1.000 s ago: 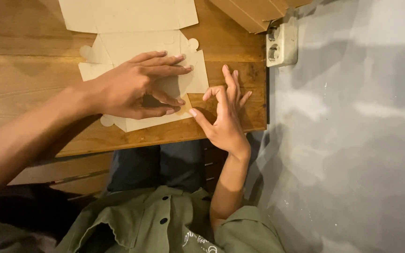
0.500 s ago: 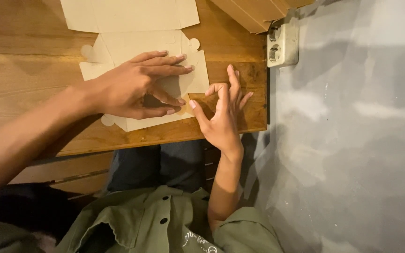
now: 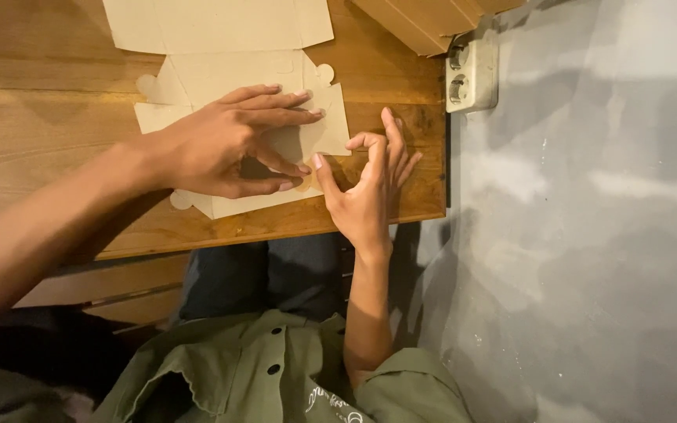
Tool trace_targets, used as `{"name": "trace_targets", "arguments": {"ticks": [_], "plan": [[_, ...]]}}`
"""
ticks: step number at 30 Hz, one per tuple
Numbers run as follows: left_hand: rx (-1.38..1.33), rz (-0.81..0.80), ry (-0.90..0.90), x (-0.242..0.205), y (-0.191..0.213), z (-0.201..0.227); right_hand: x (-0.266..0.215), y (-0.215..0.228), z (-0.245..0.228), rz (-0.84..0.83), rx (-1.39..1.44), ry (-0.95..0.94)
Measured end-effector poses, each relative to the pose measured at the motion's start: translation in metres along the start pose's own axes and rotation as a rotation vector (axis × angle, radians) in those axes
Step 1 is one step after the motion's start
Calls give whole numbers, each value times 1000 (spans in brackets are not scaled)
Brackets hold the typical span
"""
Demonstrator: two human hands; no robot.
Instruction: The person folds a flat cardboard box blank along pre-scored lines, tucks side flaps, and interlocks tabs to form a small rectangular box. The person repeats the process with a second blank, completing both boxes on a wooden table.
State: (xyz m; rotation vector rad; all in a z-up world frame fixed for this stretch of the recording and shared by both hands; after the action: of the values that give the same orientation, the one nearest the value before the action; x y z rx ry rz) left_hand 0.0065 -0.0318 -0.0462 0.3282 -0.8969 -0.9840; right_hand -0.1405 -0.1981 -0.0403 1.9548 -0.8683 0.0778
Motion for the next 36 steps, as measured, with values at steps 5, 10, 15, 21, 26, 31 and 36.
{"name": "trace_targets", "arguments": {"ticks": [5, 10, 15, 21, 26, 31, 36], "plan": [[12, 3, -9, 1, 0, 0, 3, 7, 3, -67, 56, 16], [17, 13, -13, 1, 1, 2, 6, 13, 5, -148, 102, 35], [21, 8, -7, 1, 0, 2, 9, 18, 8, -258, 124, 21], [23, 1, -15, 1, 2, 3, 10, 23, 15, -345, 156, 30], [2, 34, -20, -1, 1, 2, 8, 26, 17, -399, 215, 66], [28, 38, -38, -1, 1, 2, 4, 25, 16, -368, 251, 89], [17, 9, -34, -2, 2, 1, 2, 18, 10, -269, 151, 95]]}}
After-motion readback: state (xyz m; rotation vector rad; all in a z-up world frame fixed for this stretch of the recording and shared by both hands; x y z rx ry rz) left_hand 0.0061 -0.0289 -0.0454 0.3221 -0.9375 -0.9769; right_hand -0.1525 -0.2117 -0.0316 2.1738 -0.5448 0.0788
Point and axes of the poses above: each hand's wrist, its own x-axis towards the middle knuckle, its own y-axis out of the back of the hand, z = x × y, the point moved 2 cm from there along x, towards the middle knuckle, and after that the axes turned 13 degrees about z, right-handed, at the moved point
